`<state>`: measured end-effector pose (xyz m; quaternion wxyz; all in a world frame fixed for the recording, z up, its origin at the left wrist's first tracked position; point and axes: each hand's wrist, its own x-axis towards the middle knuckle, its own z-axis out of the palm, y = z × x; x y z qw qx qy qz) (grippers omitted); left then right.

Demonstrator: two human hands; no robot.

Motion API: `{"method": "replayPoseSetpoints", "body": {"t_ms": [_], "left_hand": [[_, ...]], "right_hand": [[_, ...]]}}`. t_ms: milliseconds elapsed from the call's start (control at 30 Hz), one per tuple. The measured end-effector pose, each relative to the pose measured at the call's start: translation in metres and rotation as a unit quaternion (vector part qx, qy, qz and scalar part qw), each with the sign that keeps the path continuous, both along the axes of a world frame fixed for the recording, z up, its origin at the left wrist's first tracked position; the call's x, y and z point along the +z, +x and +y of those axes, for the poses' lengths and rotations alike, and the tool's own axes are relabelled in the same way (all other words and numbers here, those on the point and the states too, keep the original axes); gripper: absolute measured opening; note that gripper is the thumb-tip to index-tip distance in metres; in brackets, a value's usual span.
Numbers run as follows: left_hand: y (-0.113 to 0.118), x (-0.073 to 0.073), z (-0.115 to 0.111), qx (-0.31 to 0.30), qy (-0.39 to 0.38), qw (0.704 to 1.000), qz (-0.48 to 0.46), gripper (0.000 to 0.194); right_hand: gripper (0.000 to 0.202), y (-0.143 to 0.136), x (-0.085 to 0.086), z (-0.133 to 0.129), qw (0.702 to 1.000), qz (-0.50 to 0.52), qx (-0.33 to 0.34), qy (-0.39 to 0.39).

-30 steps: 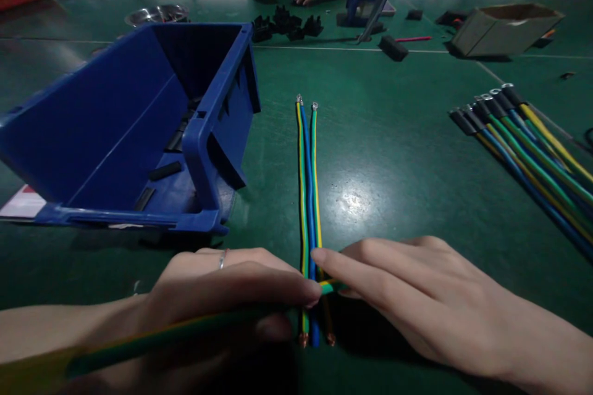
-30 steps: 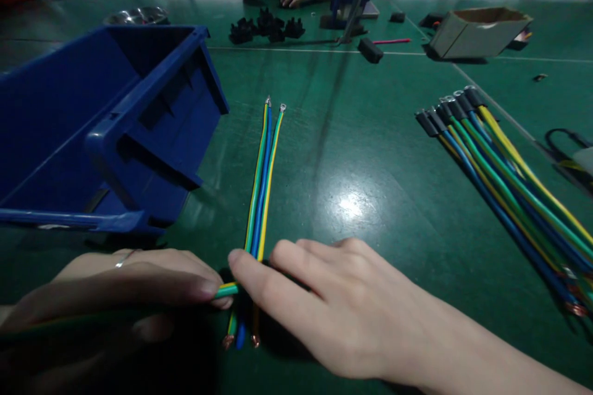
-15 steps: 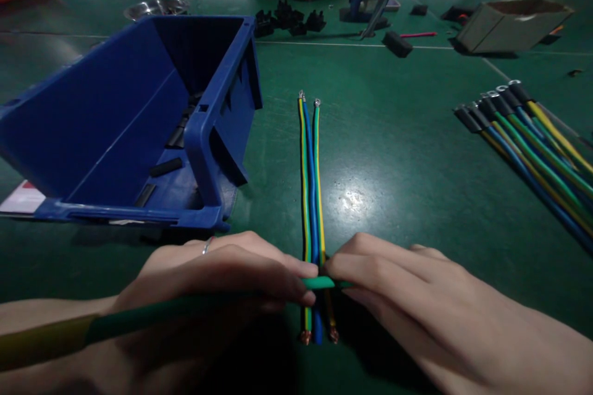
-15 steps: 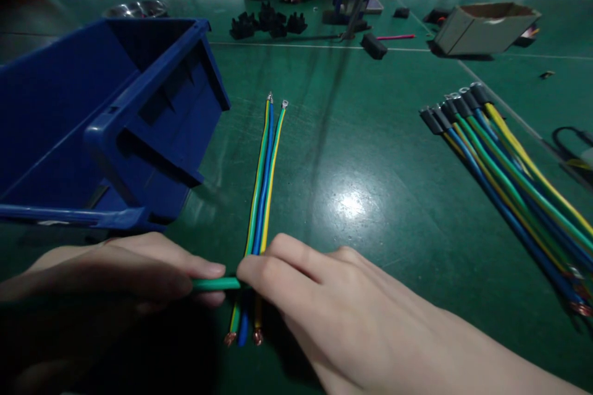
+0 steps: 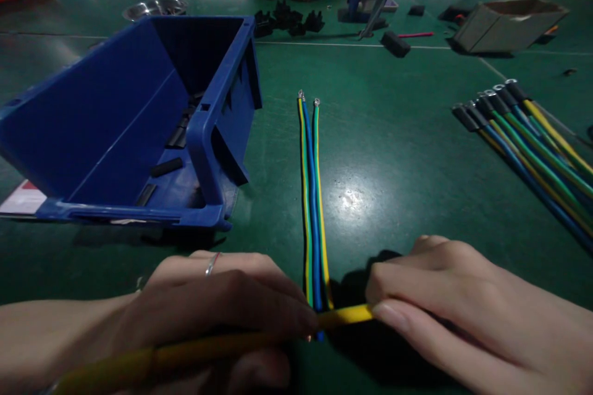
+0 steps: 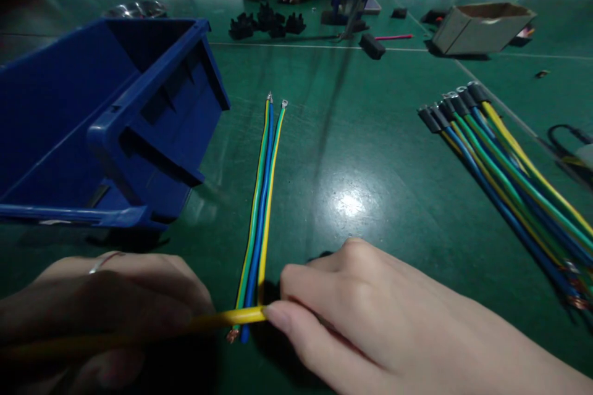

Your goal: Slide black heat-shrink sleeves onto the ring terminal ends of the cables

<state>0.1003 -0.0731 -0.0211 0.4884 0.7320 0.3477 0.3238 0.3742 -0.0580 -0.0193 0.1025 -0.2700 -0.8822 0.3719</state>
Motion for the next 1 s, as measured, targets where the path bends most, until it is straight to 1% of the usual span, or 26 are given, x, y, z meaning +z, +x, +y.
{"method": "replayPoseSetpoints", "body": {"t_ms": [67,133,200,267,300,367,433,500,600,700,833,900,1000], "left_hand": [[0.003,-0.002,0.001,-0.002,0.003,1.000,-0.002,0.036],[0.002,-0.005,0.000,-0.001,0.006,1.000,-0.003,0.032],[-0.003,-0.008,-0.001,-0.002,0.020,1.000,-0.014,0.024],[-0.010,-0.009,-0.001,0.001,0.045,0.998,-0.035,0.014],[-0.012,-0.010,-0.001,0.007,0.056,0.998,-0.039,0.013],[-0.015,-0.012,0.000,0.022,0.070,0.996,-0.041,0.017],[-0.016,-0.013,0.000,0.023,0.075,0.996,-0.039,0.018],[-0.016,-0.016,0.000,0.000,0.075,0.996,-0.039,0.016],[-0.016,-0.019,-0.002,-0.032,0.056,0.997,-0.030,0.014],[-0.017,-0.018,-0.001,-0.028,0.044,0.999,-0.016,0.015],[-0.018,-0.016,-0.001,-0.041,0.049,0.997,0.037,0.018],[-0.019,-0.016,-0.001,-0.043,0.052,0.997,0.045,0.021],[-0.020,-0.017,-0.002,-0.060,0.049,0.996,0.040,0.021]], "right_hand": [[0.041,-0.003,-0.001,0.001,1.000,-0.013,0.004,-0.001],[0.033,-0.006,-0.003,0.001,1.000,-0.008,0.006,0.008],[0.026,-0.006,-0.003,0.000,1.000,0.014,0.000,0.027],[0.023,-0.004,-0.003,0.000,0.998,0.032,-0.012,0.052],[0.023,-0.002,-0.003,0.001,0.997,0.035,-0.016,0.066],[0.022,0.000,-0.003,0.002,0.995,0.035,-0.026,0.095],[0.025,0.001,-0.005,0.003,0.991,0.033,-0.031,0.123],[0.031,0.000,-0.009,0.004,0.987,0.032,-0.029,0.157],[0.040,-0.003,-0.017,0.003,0.973,0.036,-0.033,0.225],[0.044,-0.002,-0.019,0.003,0.959,0.037,-0.046,0.276],[0.044,0.002,-0.014,0.007,0.954,0.030,-0.038,0.297],[0.044,0.003,-0.012,0.008,0.955,0.030,-0.035,0.294],[0.045,0.004,-0.010,0.007,0.958,0.041,-0.032,0.283]]}}
